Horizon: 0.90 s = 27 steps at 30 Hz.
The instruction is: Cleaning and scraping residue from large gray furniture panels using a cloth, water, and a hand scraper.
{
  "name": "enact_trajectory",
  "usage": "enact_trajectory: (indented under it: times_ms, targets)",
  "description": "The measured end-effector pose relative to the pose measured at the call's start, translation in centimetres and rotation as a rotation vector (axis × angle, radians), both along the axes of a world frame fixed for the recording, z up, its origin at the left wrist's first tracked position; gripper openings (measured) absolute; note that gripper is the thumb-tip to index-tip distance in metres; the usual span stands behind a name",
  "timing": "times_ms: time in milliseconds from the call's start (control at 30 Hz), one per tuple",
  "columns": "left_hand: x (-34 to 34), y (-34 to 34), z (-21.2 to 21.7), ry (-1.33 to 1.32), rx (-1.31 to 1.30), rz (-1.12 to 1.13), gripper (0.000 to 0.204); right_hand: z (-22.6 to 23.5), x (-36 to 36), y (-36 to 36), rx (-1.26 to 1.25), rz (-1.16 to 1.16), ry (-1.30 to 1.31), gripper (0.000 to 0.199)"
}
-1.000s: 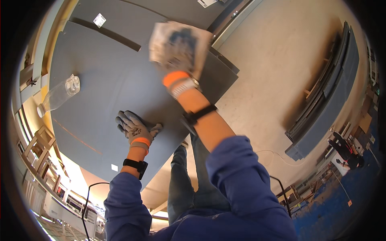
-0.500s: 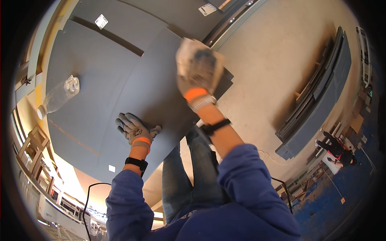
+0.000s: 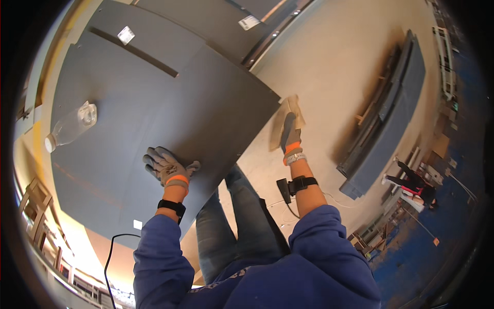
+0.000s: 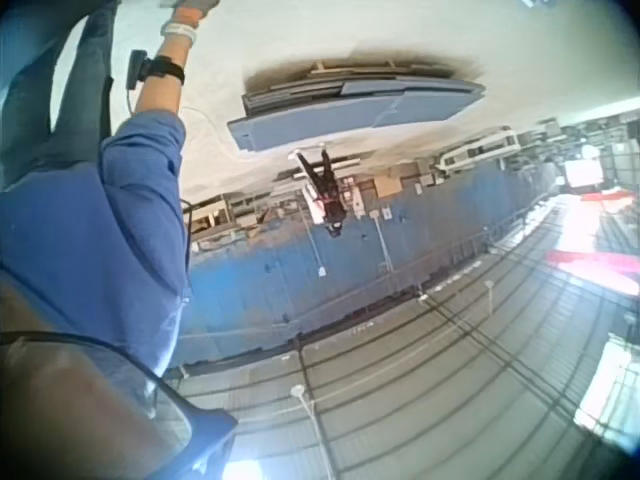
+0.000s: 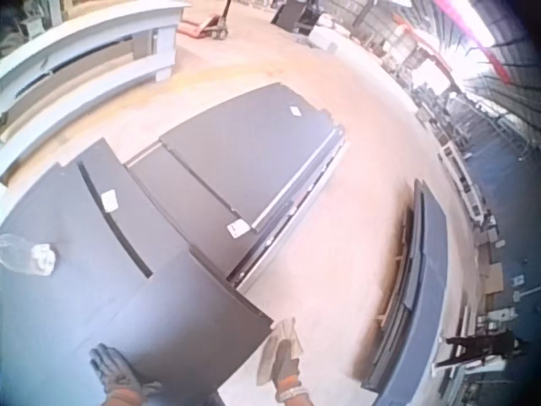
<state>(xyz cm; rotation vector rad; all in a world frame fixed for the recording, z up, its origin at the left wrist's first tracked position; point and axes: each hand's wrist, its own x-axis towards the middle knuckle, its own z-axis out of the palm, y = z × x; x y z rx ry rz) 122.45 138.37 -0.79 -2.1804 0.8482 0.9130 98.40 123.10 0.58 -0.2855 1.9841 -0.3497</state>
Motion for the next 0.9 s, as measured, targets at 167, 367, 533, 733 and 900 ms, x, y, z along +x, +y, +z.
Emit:
enact_trajectory:
  times_ms: [167, 367, 533, 733, 900]
  targets:
    - [0.2, -0.3, 0.6, -0.049, -0.120, -0.185, 0.121, -3.8, -4.7, 2.1, -0.679, -0.204, -0.709, 0.049]
    - [17.7, 7.7, -1.7, 0.374, -0.527, 1.014, 0.047, 2.0, 3.1, 2.1, -0.507, -0.090, -0.984, 0.050]
    - [18.4, 7.3, -0.8, -0.112, -0.853, 0.661, 0.109, 3.9, 3.9, 2.6, -0.412, -0.049, -1.111, 0.057]
    - [21.0, 4.0, -0.5, -0.319, -1.384, 0.802, 0.112, 3.9, 5.4, 5.6, -0.340, 0.033, -0.989, 0.055]
    - [21.9, -4.9, -0.5, -0.208, -1.548, 0.548, 0.098, -1.4, -0.3, 7.4, -0.190, -0.101, -1.365, 0.053]
